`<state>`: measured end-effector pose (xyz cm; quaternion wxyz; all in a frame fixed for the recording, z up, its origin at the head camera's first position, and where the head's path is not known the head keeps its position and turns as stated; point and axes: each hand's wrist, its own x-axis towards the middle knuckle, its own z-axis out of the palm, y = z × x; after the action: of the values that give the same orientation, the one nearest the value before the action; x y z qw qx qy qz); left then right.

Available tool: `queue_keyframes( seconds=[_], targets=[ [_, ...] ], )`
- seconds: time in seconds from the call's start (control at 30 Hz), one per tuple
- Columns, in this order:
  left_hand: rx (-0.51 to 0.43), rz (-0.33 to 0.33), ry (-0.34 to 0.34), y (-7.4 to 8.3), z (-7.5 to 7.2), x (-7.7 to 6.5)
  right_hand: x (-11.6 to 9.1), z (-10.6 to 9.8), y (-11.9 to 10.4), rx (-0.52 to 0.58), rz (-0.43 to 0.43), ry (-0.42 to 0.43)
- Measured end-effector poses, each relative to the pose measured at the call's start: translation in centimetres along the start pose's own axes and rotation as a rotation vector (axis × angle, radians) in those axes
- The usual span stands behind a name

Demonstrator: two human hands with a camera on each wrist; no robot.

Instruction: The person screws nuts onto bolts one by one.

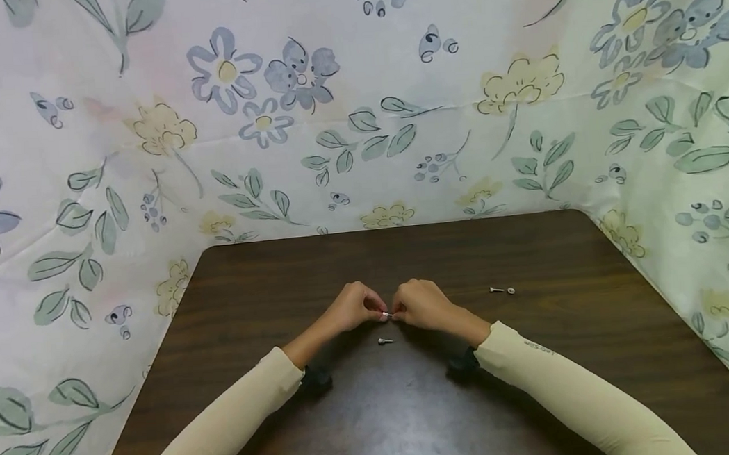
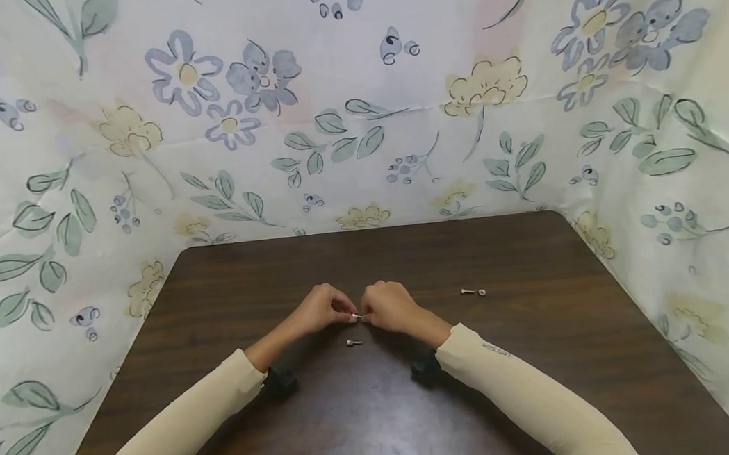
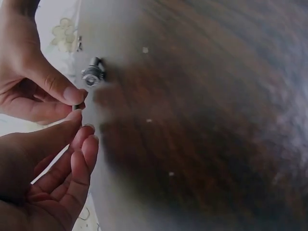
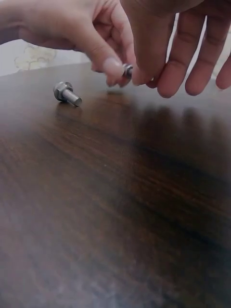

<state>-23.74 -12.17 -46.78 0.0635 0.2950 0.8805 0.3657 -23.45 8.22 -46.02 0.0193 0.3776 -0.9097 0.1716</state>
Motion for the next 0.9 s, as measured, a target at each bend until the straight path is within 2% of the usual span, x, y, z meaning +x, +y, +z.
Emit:
queue_keyframes(
  seconds=[0.1, 0.3, 0.53, 0.7, 0.8, 0.9],
  targets=[
    [-0.005, 0.002, -0.013, -0.4, 0.1, -0.1, 0.4, 0.5, 0.1, 0.003, -0.004, -0.021],
    [0.023, 0.007, 0.010, -0.9, 0.3, 0.1, 0.8, 1.0, 0.5, -0.009, 0.024, 0.006],
    [0.040, 0.003, -0.011, -0.5, 0.4, 0.1, 0.3, 1.0, 0.6, -0.001, 0.063, 0.008],
    [0.028, -0.005, -0.027, -0.3, 0.1, 0.2, -0.2, 0.5, 0.8, 0.013, 0.058, 0.011],
    [0.023, -0.033, -0.023, -0.1, -0.1, 0.3, -0.6, -0.2, 1.2, 0.031, 0.063, 0.033],
    [0.061, -0.087, 0.000, 0.3, -0.3, 0.4, -1.6, -1.4, 1.8, 0.077, 0.067, 0.056]
  ],
)
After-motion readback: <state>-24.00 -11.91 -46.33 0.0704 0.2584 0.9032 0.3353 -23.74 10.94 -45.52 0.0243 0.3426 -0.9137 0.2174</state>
